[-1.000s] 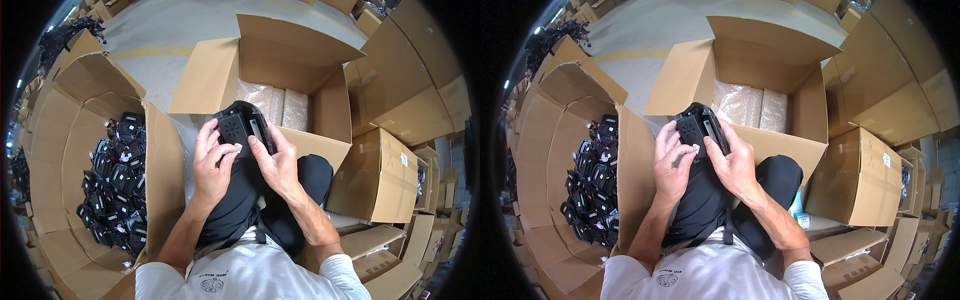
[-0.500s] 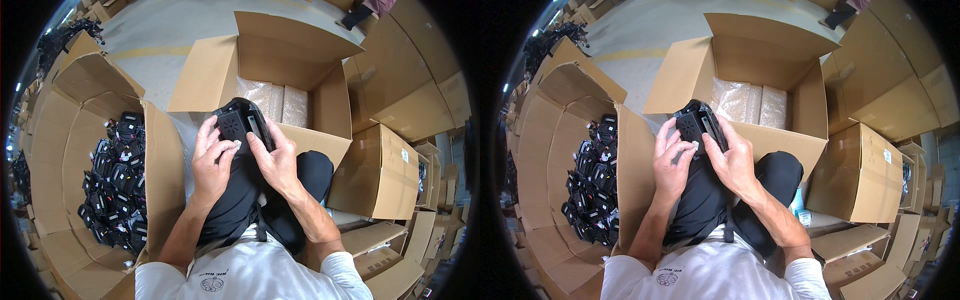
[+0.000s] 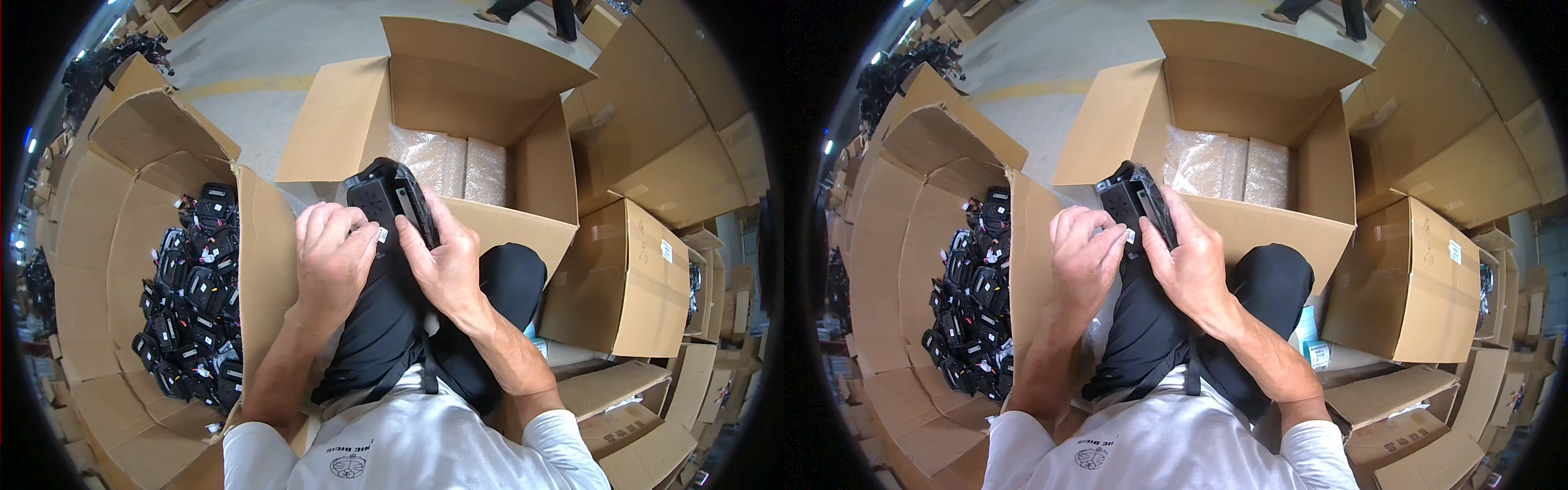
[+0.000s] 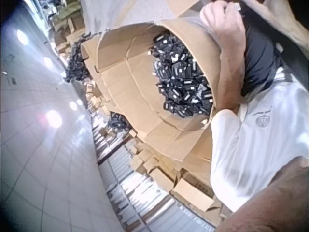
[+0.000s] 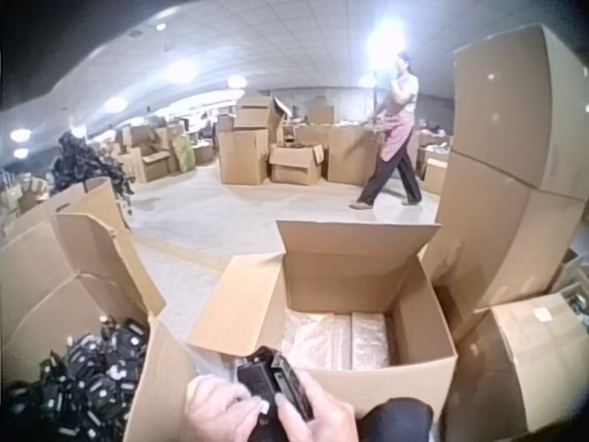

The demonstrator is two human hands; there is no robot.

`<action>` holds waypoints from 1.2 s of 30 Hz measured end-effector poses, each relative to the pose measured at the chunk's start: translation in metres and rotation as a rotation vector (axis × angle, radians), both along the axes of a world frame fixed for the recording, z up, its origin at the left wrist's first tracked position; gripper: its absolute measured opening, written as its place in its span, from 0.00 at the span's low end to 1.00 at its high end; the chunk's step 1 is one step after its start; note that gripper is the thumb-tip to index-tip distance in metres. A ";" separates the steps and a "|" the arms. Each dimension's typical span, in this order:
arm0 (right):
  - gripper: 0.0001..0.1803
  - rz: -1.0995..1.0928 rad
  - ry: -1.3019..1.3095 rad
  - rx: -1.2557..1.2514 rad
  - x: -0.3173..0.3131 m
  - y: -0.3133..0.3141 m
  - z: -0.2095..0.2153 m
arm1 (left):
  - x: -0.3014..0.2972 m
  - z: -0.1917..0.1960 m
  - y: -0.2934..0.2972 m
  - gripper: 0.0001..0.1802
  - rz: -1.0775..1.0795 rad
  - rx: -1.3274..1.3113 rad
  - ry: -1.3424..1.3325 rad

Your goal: The person packs electronic components into cardboard boxes by wrapping them in bubble wrap, then sealing the boxes with a tape dispenser and applying labels.

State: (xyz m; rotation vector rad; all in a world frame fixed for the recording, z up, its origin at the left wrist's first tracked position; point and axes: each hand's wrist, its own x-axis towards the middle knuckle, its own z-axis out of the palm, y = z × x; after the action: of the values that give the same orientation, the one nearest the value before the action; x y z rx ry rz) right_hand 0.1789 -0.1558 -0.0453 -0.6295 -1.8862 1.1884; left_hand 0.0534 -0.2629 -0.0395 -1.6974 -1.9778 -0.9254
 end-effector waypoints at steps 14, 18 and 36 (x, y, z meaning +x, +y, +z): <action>0.21 0.058 -0.033 -0.090 0.006 0.005 0.003 | -0.011 -0.018 0.006 0.14 -0.213 0.040 0.010; 0.21 0.015 0.017 -0.087 0.003 0.008 -0.005 | -0.007 -0.028 0.002 0.14 -0.215 0.159 -0.199; 0.22 0.019 -0.043 -0.231 0.019 0.003 -0.001 | 0.021 -0.018 -0.011 0.07 -0.281 0.113 -0.420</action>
State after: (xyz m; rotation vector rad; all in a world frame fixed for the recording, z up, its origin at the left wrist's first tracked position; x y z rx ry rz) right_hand 0.1979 -0.1525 -0.0465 -0.7680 -1.8078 1.4285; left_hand 0.0740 -0.2736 -0.0572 -1.8630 -1.9068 -1.5740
